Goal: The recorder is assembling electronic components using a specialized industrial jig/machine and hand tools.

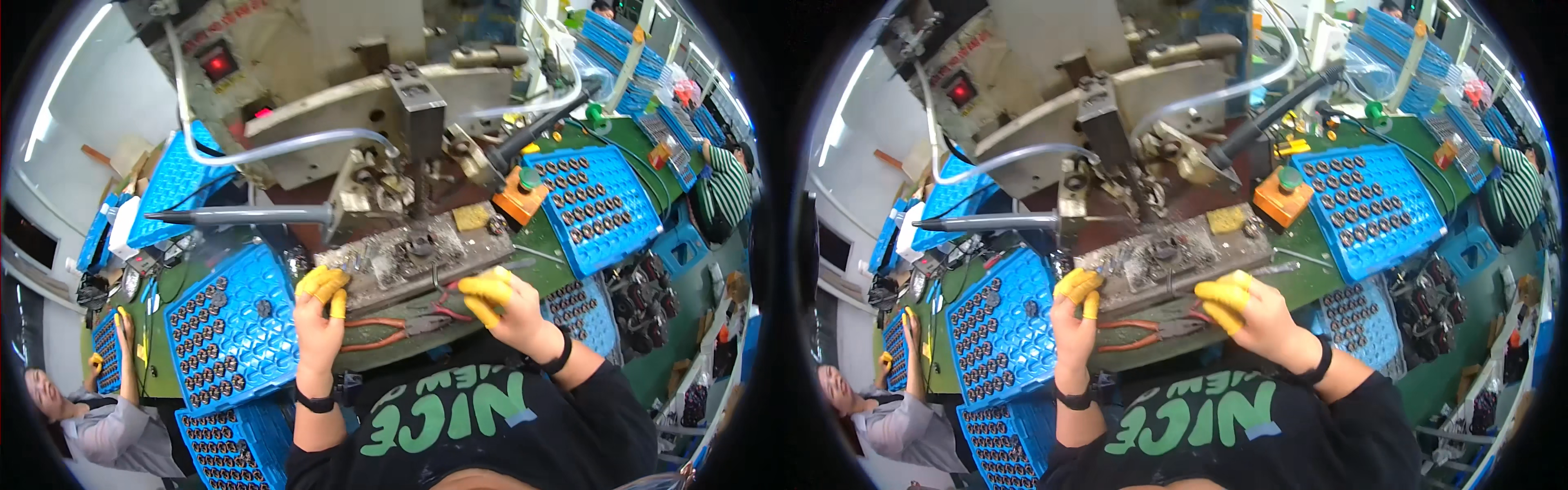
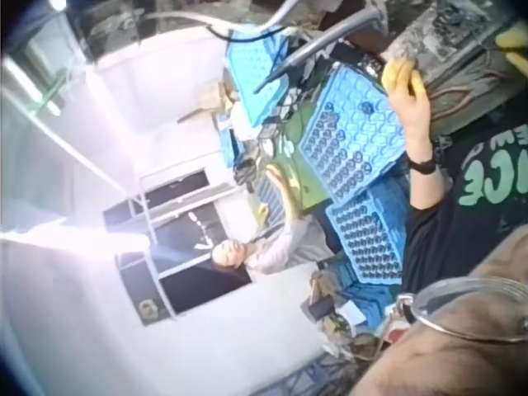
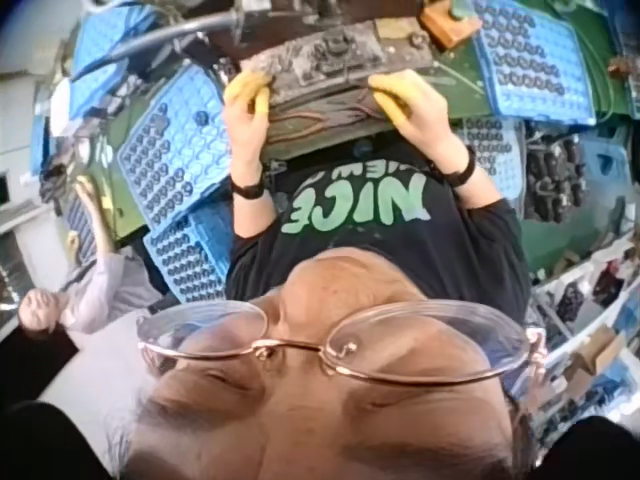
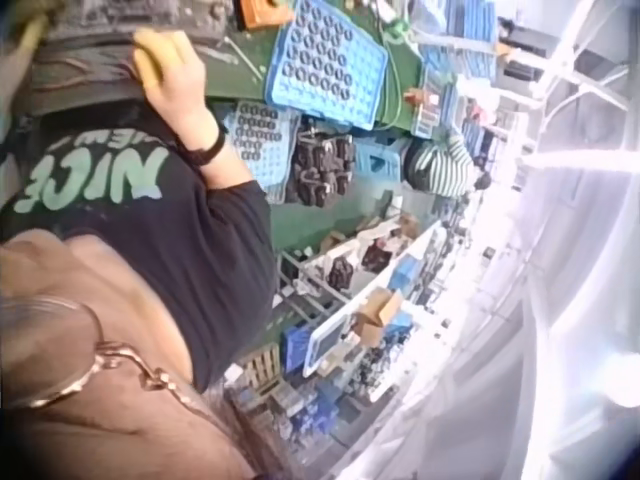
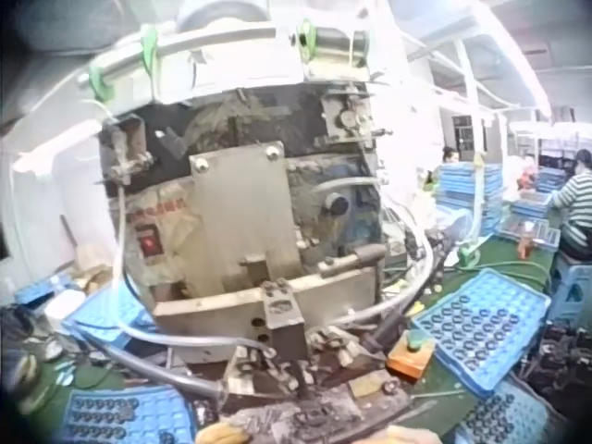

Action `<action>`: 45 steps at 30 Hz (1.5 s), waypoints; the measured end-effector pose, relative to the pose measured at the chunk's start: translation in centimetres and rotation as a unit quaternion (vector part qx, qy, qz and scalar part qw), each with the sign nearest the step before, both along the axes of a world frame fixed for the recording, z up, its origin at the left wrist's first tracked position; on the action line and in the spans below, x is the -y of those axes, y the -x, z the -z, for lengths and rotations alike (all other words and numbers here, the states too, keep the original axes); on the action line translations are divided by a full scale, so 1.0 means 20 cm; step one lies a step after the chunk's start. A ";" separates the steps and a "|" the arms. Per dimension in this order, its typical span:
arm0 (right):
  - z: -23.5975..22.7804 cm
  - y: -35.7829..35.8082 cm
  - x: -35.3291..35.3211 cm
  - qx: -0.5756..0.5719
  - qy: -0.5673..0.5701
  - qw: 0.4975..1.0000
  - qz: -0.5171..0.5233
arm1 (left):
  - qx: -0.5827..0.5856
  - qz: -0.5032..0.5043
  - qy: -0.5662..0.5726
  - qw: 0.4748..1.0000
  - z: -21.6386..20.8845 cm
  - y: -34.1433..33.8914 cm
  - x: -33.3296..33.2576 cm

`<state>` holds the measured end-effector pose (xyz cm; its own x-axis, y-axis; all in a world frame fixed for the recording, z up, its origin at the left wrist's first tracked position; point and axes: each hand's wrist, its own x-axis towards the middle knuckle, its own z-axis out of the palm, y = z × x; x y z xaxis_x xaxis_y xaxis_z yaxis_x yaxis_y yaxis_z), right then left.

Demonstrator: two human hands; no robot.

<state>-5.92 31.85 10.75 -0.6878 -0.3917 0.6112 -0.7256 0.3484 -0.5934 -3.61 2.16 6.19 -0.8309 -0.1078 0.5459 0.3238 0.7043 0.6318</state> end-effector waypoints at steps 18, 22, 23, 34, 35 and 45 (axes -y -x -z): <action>-0.09 0.08 0.08 0.306 0.407 0.844 -0.166 | -0.002 0.011 0.002 1.000 0.02 -0.01 0.01; -0.12 0.08 0.04 0.393 0.472 0.770 -0.171 | -0.005 0.015 0.012 1.000 -0.01 0.04 -0.01; -0.12 0.07 0.04 0.399 0.470 0.770 -0.166 | 0.000 0.005 0.018 1.000 -0.01 0.03 0.00; 0.07 0.06 -0.13 0.174 0.094 0.980 -0.040 | -0.008 0.005 0.001 1.000 -0.03 0.04 0.00; 0.10 0.00 -0.14 0.178 0.100 0.978 -0.036 | -0.004 0.001 -0.003 1.000 -0.02 0.00 -0.01; 0.09 0.02 -0.12 0.152 0.051 0.987 0.012 | 0.000 0.006 0.011 1.000 -0.01 0.01 0.00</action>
